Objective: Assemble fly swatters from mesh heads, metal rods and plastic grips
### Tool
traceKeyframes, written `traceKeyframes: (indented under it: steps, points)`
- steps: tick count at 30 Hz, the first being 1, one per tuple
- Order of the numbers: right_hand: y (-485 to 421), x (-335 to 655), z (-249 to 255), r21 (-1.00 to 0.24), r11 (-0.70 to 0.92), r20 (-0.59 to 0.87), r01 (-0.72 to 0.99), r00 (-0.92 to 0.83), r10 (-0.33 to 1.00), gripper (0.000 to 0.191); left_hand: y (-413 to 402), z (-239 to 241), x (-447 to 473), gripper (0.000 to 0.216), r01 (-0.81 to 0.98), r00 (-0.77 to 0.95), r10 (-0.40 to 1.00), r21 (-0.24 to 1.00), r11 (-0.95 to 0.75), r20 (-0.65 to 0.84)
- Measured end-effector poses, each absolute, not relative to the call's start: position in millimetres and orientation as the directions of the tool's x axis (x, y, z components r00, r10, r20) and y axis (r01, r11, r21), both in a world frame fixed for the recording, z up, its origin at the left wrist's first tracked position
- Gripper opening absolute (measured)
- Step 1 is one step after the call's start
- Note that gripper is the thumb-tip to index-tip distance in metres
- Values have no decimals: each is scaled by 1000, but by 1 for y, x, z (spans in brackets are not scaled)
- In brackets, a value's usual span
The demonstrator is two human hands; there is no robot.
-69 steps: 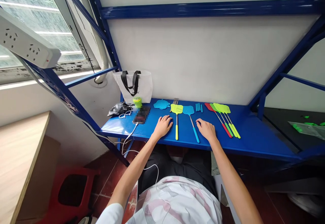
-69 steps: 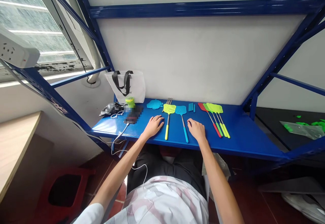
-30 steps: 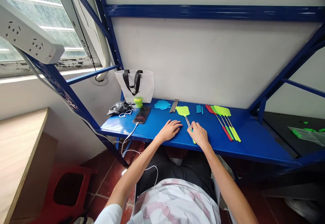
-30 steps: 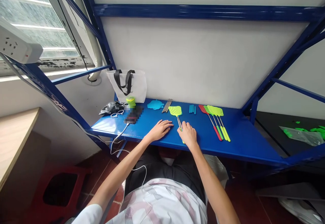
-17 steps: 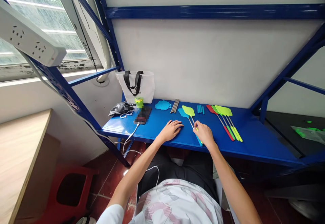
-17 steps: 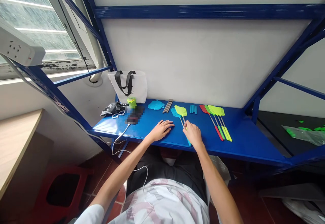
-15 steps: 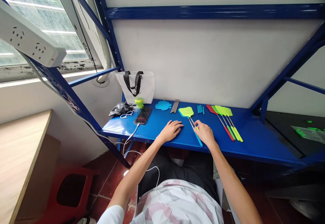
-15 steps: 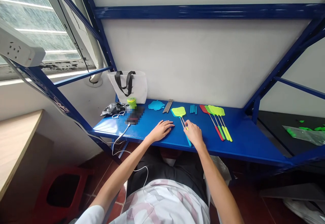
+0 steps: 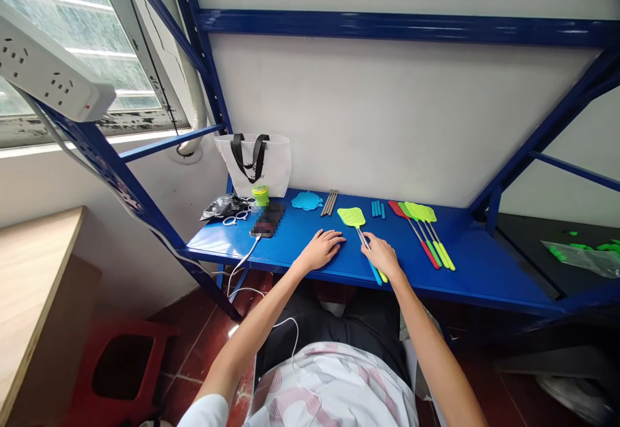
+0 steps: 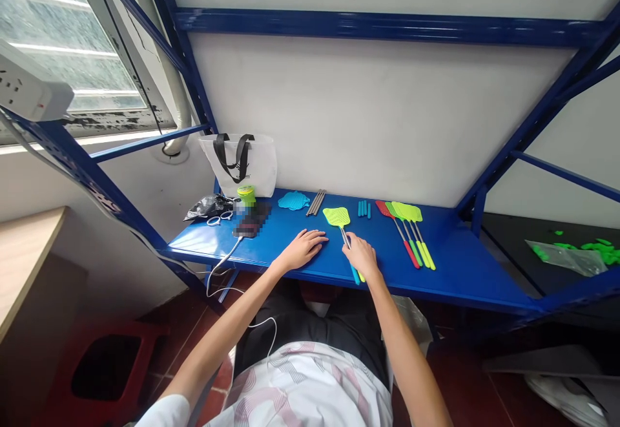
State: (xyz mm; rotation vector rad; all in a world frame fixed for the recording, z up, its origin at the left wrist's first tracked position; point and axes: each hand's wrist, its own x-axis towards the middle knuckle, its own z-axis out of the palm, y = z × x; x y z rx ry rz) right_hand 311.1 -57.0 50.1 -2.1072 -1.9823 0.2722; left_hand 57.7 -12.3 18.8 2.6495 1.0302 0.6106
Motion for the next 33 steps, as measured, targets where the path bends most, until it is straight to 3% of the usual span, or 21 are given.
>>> traceKeyframes:
  steps: [7,15,20,29,33]
  points:
    - [-55,336,53,-363,41,96,931,-6,995,46,-12,17,57,47,586,661,684,356,-727,308]
    - [-51,401,65,-626,74,241,777,102,965,50,-11,15,59,47,581,668,677,352,-734,308]
    - [-52,425,65,-776,40,189,630,171,967,47,-11,17,58,47,583,669,681,358,-729,298]
    - [-63,499,66,-783,-110,274,613,497,823,46,-11,17,58,47,583,670,680,355,-731,298]
    - [-72,531,61,-814,-83,293,575,530,795,47,-11,17,58,46,583,667,683,362,-727,298]
